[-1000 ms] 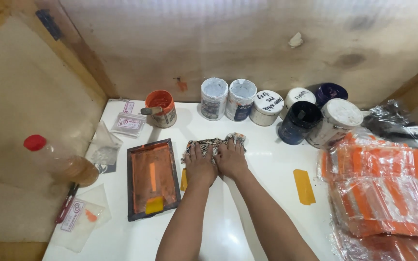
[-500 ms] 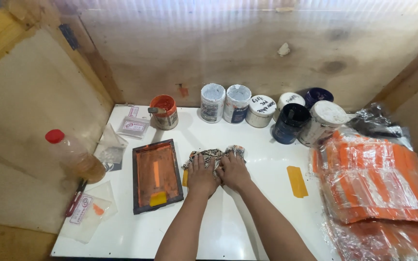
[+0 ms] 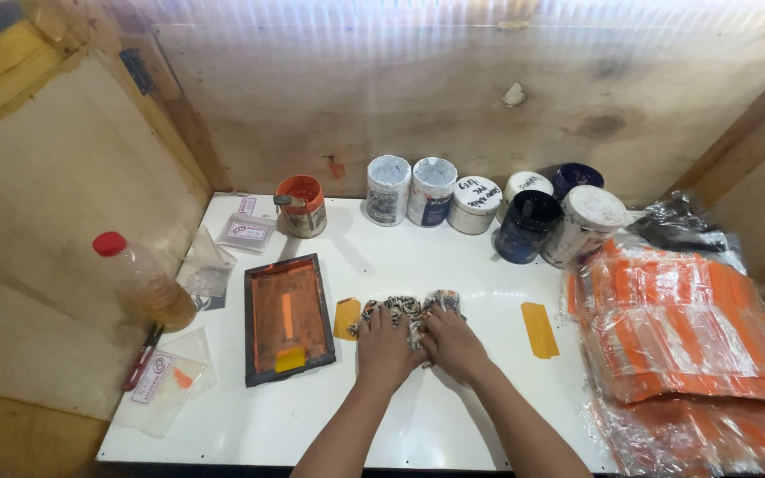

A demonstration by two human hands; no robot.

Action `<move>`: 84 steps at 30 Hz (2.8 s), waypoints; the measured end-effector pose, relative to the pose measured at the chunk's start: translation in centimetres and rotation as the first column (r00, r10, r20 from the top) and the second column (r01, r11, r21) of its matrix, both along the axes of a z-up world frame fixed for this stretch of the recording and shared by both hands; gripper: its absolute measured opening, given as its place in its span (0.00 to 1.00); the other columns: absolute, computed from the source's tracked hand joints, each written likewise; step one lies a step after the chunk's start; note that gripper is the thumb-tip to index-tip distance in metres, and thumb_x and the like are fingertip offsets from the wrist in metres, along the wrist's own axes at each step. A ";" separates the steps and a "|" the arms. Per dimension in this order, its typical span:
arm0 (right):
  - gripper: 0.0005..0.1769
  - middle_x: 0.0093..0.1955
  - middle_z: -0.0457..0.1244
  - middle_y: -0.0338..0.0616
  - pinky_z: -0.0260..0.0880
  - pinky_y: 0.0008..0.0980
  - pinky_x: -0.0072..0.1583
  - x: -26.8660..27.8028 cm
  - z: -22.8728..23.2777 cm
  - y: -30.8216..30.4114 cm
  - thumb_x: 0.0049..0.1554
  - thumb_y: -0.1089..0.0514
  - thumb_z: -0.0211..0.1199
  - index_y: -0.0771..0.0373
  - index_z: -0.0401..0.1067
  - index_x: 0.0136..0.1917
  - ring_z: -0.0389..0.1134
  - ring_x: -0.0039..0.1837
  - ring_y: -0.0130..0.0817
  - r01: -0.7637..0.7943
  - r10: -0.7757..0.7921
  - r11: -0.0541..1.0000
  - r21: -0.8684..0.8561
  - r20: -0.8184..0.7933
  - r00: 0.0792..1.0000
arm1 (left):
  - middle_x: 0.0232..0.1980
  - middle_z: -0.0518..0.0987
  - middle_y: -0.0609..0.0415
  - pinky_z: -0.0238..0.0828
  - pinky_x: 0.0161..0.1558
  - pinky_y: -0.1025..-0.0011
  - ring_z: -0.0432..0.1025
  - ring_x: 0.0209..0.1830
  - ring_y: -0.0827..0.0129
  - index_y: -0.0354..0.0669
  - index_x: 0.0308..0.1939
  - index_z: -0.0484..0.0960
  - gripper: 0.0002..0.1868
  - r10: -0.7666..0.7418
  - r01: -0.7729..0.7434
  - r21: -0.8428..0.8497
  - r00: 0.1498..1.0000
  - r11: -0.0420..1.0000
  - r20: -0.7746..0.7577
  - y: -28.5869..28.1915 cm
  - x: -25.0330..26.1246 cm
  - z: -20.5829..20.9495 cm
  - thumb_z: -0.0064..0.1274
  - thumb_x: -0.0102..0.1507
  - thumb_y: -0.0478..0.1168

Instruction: The person uses a patterned cloth to wipe a white table surface, cleaning around several small orange strips and a rectangular tray. The person then gathers the orange strips and places them into a plastic bag before continuing to wipe the table.

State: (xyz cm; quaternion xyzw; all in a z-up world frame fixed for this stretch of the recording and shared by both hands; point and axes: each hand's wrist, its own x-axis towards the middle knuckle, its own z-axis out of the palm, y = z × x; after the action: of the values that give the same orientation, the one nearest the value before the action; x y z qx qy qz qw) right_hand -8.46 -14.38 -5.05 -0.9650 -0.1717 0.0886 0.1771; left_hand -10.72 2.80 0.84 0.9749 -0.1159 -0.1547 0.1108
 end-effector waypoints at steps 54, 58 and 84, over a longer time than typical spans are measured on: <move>0.07 0.57 0.62 0.40 0.61 0.39 0.60 -1.3 2.4 -8.8 0.56 0.51 0.67 0.52 0.72 0.42 0.61 0.60 0.39 0.138 -0.091 0.966 0.217 -0.214 0.973 | 0.86 0.20 0.53 0.10 0.77 0.40 0.14 0.85 0.55 0.55 0.83 0.24 0.69 -0.081 0.136 0.186 0.958 0.973 -0.274 -8.1 0.4 4.1 0.35 0.52 0.84; 0.18 0.79 0.55 0.49 0.38 0.52 0.81 2.3 -2.7 -8.1 0.58 0.40 0.66 0.53 0.73 0.52 0.42 0.83 0.60 0.096 -0.073 0.987 0.131 -0.169 0.983 | 0.87 0.29 0.54 0.04 0.78 0.46 0.19 0.86 0.57 0.54 0.84 0.36 0.61 -0.026 0.033 0.018 0.952 0.999 -0.306 -5.5 1.4 7.3 0.50 0.58 0.70; 0.19 0.79 0.56 0.43 0.43 0.49 0.81 3.9 -0.8 -3.5 0.60 0.42 0.61 0.60 0.77 0.45 0.49 0.82 0.49 0.196 -0.194 0.981 0.014 -0.069 0.979 | 0.87 0.39 0.54 0.09 0.79 0.45 0.27 0.87 0.58 0.54 0.83 0.47 0.54 -0.009 -0.006 -0.097 0.987 0.995 -0.158 -1.9 2.9 4.3 0.38 0.62 0.78</move>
State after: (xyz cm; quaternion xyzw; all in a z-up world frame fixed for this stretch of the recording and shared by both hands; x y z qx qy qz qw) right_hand -4.53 -17.89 -5.89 -0.9718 -0.0712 0.1015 0.2004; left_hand -7.83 0.90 5.16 0.9529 -0.1150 -0.2257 0.1669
